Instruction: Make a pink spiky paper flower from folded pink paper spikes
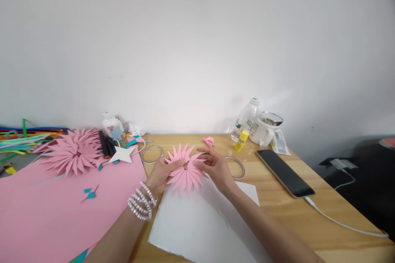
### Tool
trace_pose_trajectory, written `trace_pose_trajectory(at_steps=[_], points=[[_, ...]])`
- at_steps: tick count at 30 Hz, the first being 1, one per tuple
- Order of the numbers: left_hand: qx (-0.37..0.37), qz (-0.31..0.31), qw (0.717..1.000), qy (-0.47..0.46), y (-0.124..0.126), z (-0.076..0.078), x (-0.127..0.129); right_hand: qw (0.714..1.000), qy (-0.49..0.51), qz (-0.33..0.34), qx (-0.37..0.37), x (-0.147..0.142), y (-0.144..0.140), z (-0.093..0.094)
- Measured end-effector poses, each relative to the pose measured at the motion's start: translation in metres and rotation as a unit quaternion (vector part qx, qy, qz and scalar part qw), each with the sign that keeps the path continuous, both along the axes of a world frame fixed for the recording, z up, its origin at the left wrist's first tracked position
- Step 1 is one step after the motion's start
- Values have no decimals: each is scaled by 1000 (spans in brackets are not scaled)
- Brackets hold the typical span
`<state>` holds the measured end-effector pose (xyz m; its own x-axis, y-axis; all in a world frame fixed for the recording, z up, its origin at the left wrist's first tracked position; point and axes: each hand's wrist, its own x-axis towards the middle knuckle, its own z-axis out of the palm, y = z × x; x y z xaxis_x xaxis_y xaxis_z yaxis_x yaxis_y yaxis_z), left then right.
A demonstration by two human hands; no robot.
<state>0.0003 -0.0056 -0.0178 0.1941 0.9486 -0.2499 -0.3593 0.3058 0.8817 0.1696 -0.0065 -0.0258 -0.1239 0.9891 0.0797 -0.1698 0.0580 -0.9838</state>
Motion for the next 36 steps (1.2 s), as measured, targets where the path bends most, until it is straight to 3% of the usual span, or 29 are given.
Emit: trace_pose_trajectory(at_steps=[13, 24, 31, 36], points=[[11, -36, 999, 10, -3, 1, 0, 1000, -8, -23, 9, -4, -6, -5], [1, -34, 999, 2, -4, 0, 3, 991, -50, -125, 2, -22, -15, -12], [-5, -51, 999, -2, -5, -3, 5, 989, -88, -121, 18, -21, -9, -12], [1, 4, 1000, 23, -2, 1, 1, 991, -103, -77, 30, -15, -5, -11]])
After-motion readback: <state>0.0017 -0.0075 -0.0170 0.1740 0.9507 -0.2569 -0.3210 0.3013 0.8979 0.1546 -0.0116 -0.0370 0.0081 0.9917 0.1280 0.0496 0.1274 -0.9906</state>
